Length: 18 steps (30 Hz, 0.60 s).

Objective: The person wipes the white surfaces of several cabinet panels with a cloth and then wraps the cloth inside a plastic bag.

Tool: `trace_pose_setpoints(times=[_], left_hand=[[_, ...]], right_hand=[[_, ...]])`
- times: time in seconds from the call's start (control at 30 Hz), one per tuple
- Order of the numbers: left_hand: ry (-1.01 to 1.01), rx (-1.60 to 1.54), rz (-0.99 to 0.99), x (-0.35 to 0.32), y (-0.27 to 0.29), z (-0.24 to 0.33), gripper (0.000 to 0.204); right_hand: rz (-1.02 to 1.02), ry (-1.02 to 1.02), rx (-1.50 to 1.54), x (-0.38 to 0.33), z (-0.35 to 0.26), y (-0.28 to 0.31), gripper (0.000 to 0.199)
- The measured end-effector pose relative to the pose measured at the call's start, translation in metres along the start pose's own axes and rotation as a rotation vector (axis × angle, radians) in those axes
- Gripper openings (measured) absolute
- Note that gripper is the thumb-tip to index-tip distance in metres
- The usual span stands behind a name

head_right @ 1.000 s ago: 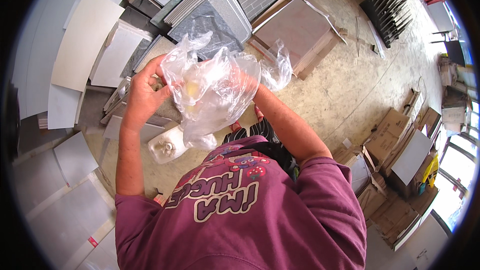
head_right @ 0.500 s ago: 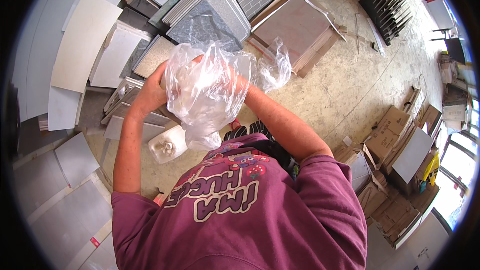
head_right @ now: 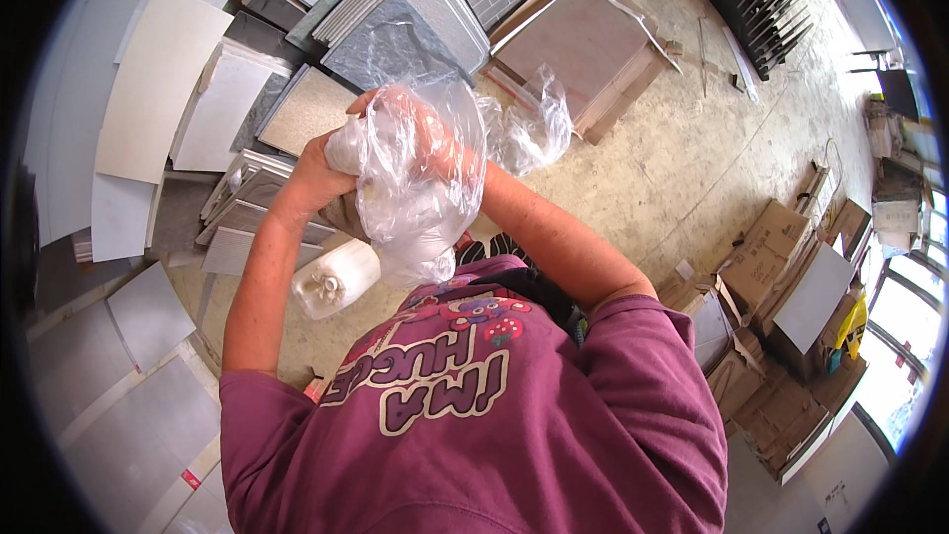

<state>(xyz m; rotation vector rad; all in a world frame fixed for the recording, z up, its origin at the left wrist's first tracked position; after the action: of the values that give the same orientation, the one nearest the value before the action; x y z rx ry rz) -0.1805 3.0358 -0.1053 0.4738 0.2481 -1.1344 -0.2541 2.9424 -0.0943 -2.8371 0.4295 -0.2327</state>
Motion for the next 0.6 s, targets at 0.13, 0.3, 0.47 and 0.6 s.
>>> trace_pose_setpoints(times=[0.13,0.3,0.47,0.6], left_hand=[[0.012,-0.093,-0.020,0.007,-0.001,-0.008,0.041],[-0.012,-0.182,0.193,0.012,0.036,-0.001,0.036],[-0.134,-0.083,0.308,0.020,0.057,0.005,0.037],[-0.106,0.009,0.255,0.018,0.051,0.003,0.037]], right_hand=[[-0.140,-0.073,0.272,0.002,0.030,0.013,0.084],[0.183,-0.213,0.459,-0.014,0.019,0.068,0.059],[0.100,-0.215,0.062,-0.017,0.003,0.057,0.058],[0.165,-0.135,-0.005,0.003,-0.013,0.072,0.025]])
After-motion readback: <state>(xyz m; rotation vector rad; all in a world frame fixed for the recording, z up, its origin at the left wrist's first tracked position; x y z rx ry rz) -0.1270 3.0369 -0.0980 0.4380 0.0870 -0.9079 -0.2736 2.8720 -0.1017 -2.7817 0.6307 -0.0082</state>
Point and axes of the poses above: each hand's wrist, its own x-axis towards the middle knuckle, its own y-axis out of the back of the hand, z = x × y, the point moved 8 cm from there along x, towards the middle knuckle, and after that the axes turned 3 degrees about z, right-handed, at the moved point
